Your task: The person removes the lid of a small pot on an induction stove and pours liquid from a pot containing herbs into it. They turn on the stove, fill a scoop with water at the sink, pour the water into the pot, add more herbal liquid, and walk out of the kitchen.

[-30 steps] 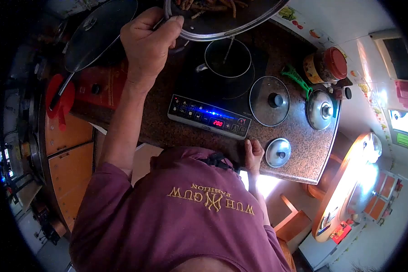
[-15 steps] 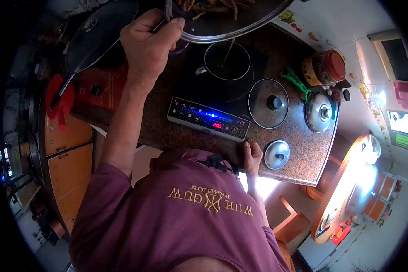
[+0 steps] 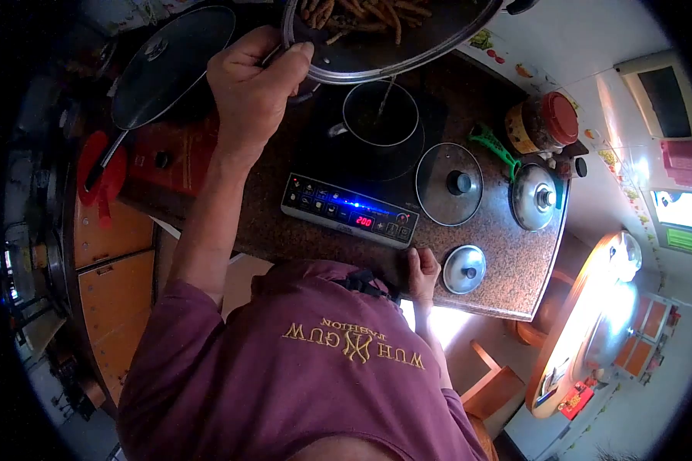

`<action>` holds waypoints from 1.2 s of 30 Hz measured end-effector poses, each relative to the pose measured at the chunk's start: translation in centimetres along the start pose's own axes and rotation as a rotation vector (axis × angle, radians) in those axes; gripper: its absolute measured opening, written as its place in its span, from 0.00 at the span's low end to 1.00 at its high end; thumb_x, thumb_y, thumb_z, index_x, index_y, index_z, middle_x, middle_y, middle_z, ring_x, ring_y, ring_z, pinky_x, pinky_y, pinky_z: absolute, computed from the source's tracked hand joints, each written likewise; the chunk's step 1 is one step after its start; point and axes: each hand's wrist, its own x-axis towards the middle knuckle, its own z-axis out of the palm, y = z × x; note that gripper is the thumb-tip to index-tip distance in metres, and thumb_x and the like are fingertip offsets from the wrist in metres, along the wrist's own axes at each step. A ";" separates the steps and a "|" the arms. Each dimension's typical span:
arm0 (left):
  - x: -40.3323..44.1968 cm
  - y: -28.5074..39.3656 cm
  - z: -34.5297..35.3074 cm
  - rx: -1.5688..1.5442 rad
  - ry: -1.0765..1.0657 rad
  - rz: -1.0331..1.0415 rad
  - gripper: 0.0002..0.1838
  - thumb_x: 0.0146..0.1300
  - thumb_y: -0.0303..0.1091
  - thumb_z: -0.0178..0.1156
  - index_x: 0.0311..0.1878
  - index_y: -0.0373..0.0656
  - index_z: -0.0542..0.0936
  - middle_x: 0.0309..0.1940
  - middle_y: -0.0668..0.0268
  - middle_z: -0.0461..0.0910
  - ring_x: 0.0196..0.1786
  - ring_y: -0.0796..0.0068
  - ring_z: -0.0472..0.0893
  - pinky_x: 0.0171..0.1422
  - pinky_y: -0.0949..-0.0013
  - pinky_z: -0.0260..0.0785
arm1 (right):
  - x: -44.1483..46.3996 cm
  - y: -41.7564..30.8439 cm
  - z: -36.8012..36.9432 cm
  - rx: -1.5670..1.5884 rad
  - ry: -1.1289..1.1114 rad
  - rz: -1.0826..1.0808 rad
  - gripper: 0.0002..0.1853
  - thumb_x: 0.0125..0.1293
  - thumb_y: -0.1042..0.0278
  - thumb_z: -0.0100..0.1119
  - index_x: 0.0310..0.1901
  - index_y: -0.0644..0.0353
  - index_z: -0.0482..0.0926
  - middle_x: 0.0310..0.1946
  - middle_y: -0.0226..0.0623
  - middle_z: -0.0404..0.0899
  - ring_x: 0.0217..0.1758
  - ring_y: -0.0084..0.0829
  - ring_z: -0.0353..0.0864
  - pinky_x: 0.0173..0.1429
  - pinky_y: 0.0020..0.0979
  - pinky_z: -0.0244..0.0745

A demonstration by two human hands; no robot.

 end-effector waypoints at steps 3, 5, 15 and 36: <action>0.0 0.1 0.1 -0.002 0.014 -0.018 0.08 0.60 0.28 0.61 0.24 0.42 0.79 0.14 0.74 0.73 0.17 0.89 0.69 0.21 0.81 0.57 | 0.0 0.0 0.0 0.004 0.008 -0.007 0.17 0.63 0.65 0.61 0.24 0.65 0.67 0.18 0.25 0.65 0.26 0.17 0.60 0.28 0.27 0.59; 0.0 0.1 0.1 0.005 0.015 -0.011 0.08 0.60 0.28 0.61 0.24 0.42 0.79 0.14 0.74 0.73 0.17 0.89 0.69 0.21 0.81 0.57 | -0.1 -0.2 -0.1 -0.032 -0.015 -0.005 0.15 0.66 0.66 0.59 0.23 0.62 0.69 0.19 0.21 0.66 0.27 0.14 0.61 0.30 0.21 0.59; 0.1 0.6 0.1 -0.035 0.013 -0.004 0.07 0.60 0.28 0.61 0.25 0.42 0.80 0.14 0.75 0.74 0.18 0.89 0.70 0.22 0.81 0.58 | -0.2 -0.4 0.1 -0.026 -0.009 -0.031 0.17 0.66 0.67 0.59 0.22 0.61 0.67 0.20 0.19 0.66 0.26 0.13 0.60 0.29 0.21 0.59; 0.3 1.4 0.4 -0.021 0.037 -0.010 0.08 0.59 0.27 0.61 0.24 0.42 0.79 0.14 0.75 0.73 0.18 0.90 0.69 0.22 0.82 0.57 | -0.1 0.4 -0.2 -0.028 -0.022 -0.051 0.13 0.66 0.67 0.60 0.26 0.63 0.73 0.21 0.22 0.72 0.27 0.14 0.65 0.31 0.21 0.63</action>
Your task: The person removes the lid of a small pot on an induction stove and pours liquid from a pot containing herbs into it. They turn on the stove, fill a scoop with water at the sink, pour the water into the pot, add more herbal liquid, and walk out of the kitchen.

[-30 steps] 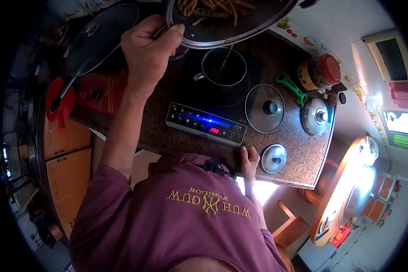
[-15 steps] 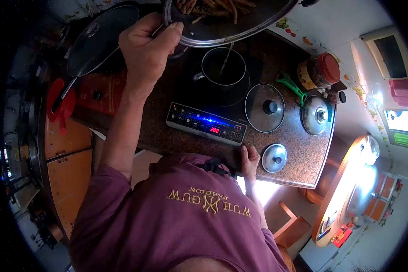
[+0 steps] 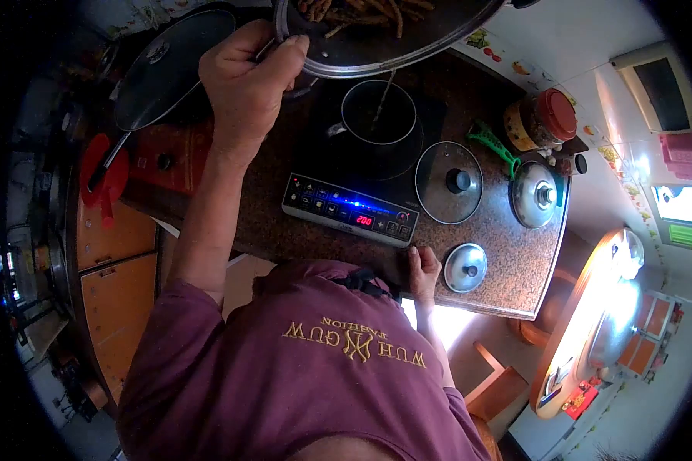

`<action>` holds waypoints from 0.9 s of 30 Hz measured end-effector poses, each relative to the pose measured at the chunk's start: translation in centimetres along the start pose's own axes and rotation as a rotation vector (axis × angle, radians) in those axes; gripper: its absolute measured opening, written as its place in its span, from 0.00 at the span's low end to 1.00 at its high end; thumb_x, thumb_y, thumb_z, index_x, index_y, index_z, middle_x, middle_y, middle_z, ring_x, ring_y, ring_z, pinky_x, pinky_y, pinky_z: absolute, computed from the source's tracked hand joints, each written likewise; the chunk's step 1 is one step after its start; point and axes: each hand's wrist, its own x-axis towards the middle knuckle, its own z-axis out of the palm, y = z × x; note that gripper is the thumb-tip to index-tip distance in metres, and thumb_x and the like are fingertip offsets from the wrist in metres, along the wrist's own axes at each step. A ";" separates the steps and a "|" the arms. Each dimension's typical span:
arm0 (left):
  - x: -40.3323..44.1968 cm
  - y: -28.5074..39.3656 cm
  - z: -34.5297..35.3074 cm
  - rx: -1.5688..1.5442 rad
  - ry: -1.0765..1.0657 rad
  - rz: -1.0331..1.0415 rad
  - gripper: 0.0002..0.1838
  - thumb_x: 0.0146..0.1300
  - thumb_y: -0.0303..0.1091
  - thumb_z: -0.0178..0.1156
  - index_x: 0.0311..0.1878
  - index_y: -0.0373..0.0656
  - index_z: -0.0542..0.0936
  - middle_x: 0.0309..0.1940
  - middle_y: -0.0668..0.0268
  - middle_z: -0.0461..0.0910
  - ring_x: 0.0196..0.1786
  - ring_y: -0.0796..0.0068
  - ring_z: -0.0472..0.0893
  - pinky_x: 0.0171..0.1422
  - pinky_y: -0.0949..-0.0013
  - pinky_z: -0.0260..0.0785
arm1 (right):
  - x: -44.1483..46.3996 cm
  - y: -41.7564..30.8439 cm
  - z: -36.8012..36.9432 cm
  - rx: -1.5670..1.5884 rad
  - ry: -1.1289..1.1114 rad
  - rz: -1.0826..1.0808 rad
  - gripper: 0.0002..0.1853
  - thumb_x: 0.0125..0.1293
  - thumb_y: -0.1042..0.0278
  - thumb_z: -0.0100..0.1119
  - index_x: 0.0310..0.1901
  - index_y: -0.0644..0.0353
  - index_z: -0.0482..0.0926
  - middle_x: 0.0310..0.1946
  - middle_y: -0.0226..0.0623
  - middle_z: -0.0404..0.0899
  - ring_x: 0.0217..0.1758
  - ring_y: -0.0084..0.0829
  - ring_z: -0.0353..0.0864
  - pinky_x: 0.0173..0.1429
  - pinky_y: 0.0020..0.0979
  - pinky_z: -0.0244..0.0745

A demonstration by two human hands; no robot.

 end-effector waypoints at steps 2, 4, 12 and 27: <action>0.1 -0.1 -0.1 0.007 -0.003 0.018 0.08 0.59 0.27 0.61 0.24 0.42 0.79 0.14 0.75 0.73 0.18 0.90 0.70 0.22 0.82 0.58 | 0.0 0.1 0.1 0.003 0.002 0.030 0.13 0.66 0.67 0.60 0.25 0.64 0.73 0.21 0.22 0.71 0.27 0.14 0.64 0.31 0.21 0.62; 0.1 -0.1 -0.1 0.014 -0.006 0.036 0.08 0.59 0.27 0.61 0.24 0.41 0.79 0.14 0.75 0.73 0.18 0.89 0.70 0.22 0.82 0.58 | 0.0 -0.2 0.0 -0.008 0.002 0.025 0.13 0.66 0.67 0.60 0.25 0.64 0.73 0.21 0.22 0.71 0.27 0.14 0.64 0.31 0.21 0.62; 0.2 0.1 0.0 -0.002 0.018 -0.013 0.06 0.59 0.27 0.61 0.26 0.41 0.80 0.15 0.74 0.74 0.18 0.89 0.70 0.22 0.82 0.58 | 0.0 -0.5 0.2 0.020 0.009 0.015 0.14 0.67 0.67 0.59 0.25 0.64 0.71 0.20 0.21 0.69 0.27 0.14 0.62 0.30 0.21 0.60; -2.0 0.4 -2.3 -0.711 0.333 -0.757 0.20 0.57 0.29 0.60 0.17 0.54 0.61 0.13 0.80 0.56 0.17 0.86 0.59 0.24 0.76 0.50 | -0.1 -0.3 0.1 -0.012 0.006 -0.015 0.13 0.67 0.68 0.58 0.26 0.65 0.72 0.21 0.23 0.70 0.28 0.14 0.64 0.32 0.21 0.63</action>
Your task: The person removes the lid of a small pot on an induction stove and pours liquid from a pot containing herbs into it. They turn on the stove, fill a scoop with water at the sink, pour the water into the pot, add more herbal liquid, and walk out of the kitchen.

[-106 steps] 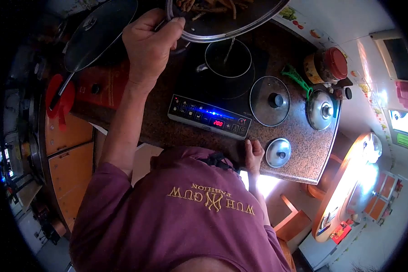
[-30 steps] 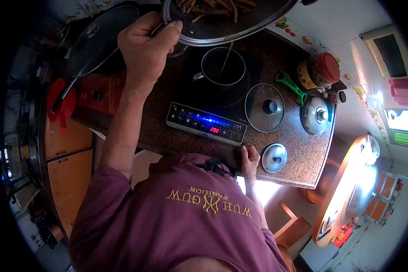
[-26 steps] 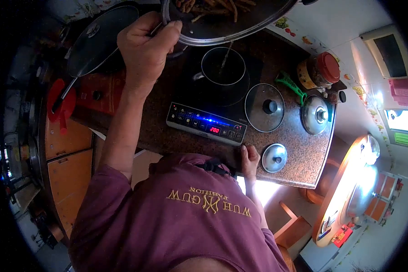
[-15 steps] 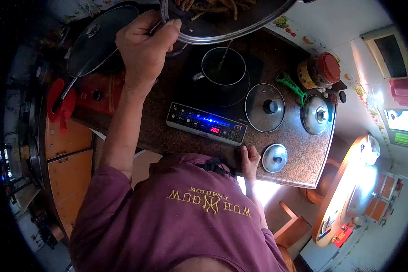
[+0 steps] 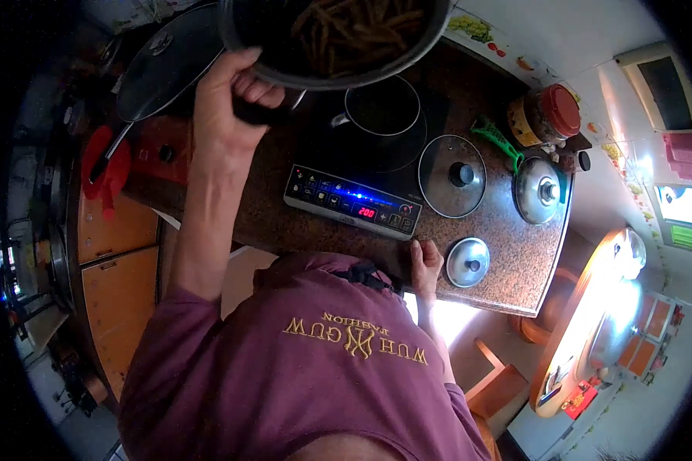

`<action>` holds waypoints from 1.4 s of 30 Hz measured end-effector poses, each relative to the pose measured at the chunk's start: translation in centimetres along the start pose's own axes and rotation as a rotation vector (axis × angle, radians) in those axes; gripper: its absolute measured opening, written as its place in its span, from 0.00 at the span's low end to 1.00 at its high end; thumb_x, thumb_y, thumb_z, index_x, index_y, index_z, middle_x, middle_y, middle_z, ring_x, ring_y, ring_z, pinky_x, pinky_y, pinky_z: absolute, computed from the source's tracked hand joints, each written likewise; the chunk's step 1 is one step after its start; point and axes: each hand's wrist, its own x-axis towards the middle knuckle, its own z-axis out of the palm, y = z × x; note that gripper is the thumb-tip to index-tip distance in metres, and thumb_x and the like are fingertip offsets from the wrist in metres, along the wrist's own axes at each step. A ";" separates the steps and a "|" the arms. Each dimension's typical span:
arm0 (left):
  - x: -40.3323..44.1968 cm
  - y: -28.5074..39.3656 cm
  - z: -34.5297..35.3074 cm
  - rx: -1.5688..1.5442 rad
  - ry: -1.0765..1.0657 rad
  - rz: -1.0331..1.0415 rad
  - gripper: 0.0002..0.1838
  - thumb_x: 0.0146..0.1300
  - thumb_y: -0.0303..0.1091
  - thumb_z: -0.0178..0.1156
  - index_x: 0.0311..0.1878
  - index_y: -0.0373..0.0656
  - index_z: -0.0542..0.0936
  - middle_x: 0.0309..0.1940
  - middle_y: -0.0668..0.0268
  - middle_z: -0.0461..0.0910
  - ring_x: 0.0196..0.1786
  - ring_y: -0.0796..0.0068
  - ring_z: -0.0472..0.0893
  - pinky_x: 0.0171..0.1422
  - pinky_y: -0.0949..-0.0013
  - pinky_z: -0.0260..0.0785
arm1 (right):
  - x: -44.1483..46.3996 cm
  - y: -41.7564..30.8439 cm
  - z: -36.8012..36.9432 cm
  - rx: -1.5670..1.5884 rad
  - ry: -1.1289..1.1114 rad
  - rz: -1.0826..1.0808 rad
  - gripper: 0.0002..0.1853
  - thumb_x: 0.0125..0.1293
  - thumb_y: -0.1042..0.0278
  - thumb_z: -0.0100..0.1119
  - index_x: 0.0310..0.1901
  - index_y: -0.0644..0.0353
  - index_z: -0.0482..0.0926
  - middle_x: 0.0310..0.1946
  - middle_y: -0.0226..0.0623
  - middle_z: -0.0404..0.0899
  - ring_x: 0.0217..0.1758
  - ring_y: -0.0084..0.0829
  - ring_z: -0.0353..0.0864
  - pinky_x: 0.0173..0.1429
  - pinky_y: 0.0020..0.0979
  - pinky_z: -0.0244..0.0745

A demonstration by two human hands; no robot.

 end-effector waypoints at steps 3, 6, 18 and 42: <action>-1.8 1.1 -4.6 -0.054 -0.026 -0.119 0.20 0.58 0.29 0.59 0.17 0.55 0.60 0.13 0.81 0.56 0.16 0.86 0.58 0.24 0.76 0.50 | -0.1 -1.0 -0.1 -0.052 -0.013 0.025 0.13 0.66 0.67 0.58 0.26 0.65 0.73 0.21 0.23 0.71 0.28 0.15 0.65 0.32 0.22 0.63; -6.1 1.9 -6.5 0.022 0.208 -0.136 0.20 0.59 0.31 0.58 0.17 0.56 0.59 0.13 0.81 0.54 0.16 0.86 0.57 0.23 0.75 0.50 | -0.1 -1.0 0.5 -0.027 -0.013 0.022 0.13 0.66 0.67 0.59 0.26 0.65 0.73 0.21 0.23 0.71 0.28 0.15 0.65 0.32 0.22 0.64; -15.0 0.2 -20.6 -0.055 0.407 -0.265 0.14 0.54 0.33 0.64 0.23 0.52 0.66 0.16 0.73 0.64 0.17 0.77 0.68 0.20 0.68 0.65 | -0.2 -1.5 0.1 0.026 -0.065 0.063 0.14 0.65 0.63 0.58 0.29 0.67 0.74 0.23 0.29 0.74 0.29 0.18 0.67 0.34 0.26 0.66; -13.4 -2.9 -24.9 0.044 0.691 -0.172 0.19 0.53 0.26 0.62 0.18 0.53 0.60 0.16 0.78 0.54 0.18 0.83 0.57 0.24 0.76 0.51 | -4.5 -3.5 0.8 -0.169 -0.066 -0.097 0.11 0.62 0.64 0.61 0.34 0.65 0.77 0.20 0.43 0.78 0.20 0.30 0.75 0.28 0.32 0.68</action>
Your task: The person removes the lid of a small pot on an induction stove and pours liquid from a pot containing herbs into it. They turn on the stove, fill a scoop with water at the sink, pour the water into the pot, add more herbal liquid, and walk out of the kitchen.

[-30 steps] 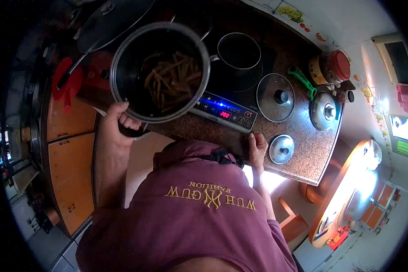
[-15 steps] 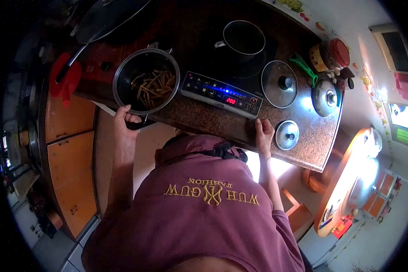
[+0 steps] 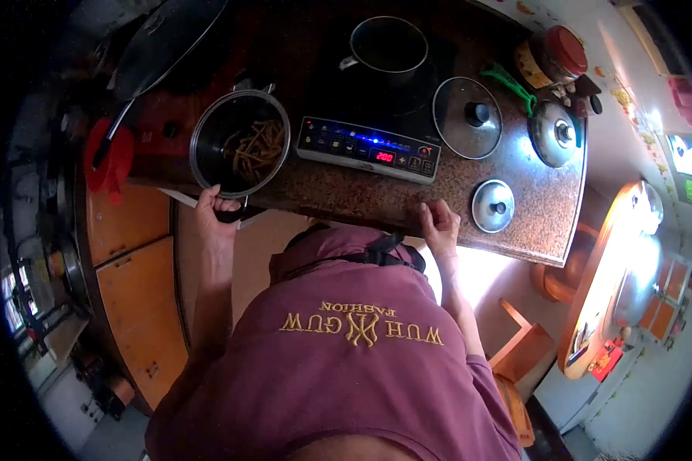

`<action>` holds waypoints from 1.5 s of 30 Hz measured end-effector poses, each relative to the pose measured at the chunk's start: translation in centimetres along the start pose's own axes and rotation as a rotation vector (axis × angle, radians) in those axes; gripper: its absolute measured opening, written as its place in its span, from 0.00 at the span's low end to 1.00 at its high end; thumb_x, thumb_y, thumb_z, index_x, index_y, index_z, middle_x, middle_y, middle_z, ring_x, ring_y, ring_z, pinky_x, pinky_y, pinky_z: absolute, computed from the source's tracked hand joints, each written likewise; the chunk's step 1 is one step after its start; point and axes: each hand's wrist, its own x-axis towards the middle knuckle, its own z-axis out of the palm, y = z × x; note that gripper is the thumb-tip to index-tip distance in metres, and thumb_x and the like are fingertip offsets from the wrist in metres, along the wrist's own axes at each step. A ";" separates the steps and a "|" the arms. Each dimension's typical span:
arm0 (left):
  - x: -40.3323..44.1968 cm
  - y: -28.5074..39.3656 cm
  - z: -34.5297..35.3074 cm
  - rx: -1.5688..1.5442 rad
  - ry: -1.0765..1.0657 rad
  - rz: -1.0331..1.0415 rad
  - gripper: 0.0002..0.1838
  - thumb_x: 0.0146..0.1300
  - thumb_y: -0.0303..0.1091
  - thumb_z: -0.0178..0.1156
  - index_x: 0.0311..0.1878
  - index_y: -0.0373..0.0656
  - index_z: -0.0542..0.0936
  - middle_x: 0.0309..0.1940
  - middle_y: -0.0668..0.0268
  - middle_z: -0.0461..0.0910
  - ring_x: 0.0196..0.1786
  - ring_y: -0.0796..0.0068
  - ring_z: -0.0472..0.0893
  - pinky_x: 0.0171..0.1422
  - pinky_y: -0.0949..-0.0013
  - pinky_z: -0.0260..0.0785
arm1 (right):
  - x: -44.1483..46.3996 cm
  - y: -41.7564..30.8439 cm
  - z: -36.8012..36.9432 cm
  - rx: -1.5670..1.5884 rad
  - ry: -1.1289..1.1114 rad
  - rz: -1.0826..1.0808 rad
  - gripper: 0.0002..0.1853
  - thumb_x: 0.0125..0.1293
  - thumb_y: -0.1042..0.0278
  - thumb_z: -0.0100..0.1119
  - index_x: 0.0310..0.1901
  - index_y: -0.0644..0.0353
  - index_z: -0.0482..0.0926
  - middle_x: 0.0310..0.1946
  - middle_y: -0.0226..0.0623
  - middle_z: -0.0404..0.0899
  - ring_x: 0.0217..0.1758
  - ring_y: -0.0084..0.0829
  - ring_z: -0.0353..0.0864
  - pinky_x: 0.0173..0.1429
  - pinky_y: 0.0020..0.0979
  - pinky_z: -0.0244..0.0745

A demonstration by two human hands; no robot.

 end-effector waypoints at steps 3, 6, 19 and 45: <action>0.0 -0.4 0.1 -0.035 0.052 -0.037 0.21 0.53 0.26 0.62 0.18 0.54 0.59 0.15 0.77 0.55 0.18 0.82 0.57 0.24 0.75 0.52 | -0.3 2.0 -0.3 -0.059 0.034 -0.063 0.12 0.62 0.64 0.61 0.31 0.66 0.75 0.19 0.44 0.76 0.21 0.35 0.75 0.29 0.33 0.67; -0.7 -0.4 0.7 -0.018 0.061 -0.038 0.21 0.53 0.27 0.62 0.17 0.54 0.59 0.15 0.77 0.56 0.18 0.81 0.57 0.24 0.75 0.52 | -0.4 2.4 -0.9 0.050 0.007 0.005 0.12 0.62 0.64 0.61 0.30 0.66 0.75 0.20 0.45 0.75 0.21 0.34 0.75 0.29 0.32 0.68; -2.1 -3.8 -1.6 -0.072 0.120 0.061 0.21 0.63 0.60 0.53 0.28 0.54 0.65 0.20 0.78 0.59 0.22 0.79 0.58 0.29 0.71 0.53 | 1.2 1.9 -3.5 -0.062 -0.184 -0.058 0.10 0.60 0.65 0.62 0.29 0.63 0.76 0.20 0.46 0.77 0.21 0.38 0.75 0.27 0.36 0.68; -10.0 -15.1 7.7 1.244 -1.369 0.372 0.15 0.62 0.39 0.57 0.31 0.34 0.76 0.19 0.59 0.75 0.26 0.76 0.75 0.29 0.65 0.68 | -2.9 -9.7 -3.0 -0.063 -0.272 -0.493 0.23 0.63 0.51 0.55 0.50 0.63 0.74 0.44 0.46 0.74 0.47 0.47 0.74 0.53 0.42 0.69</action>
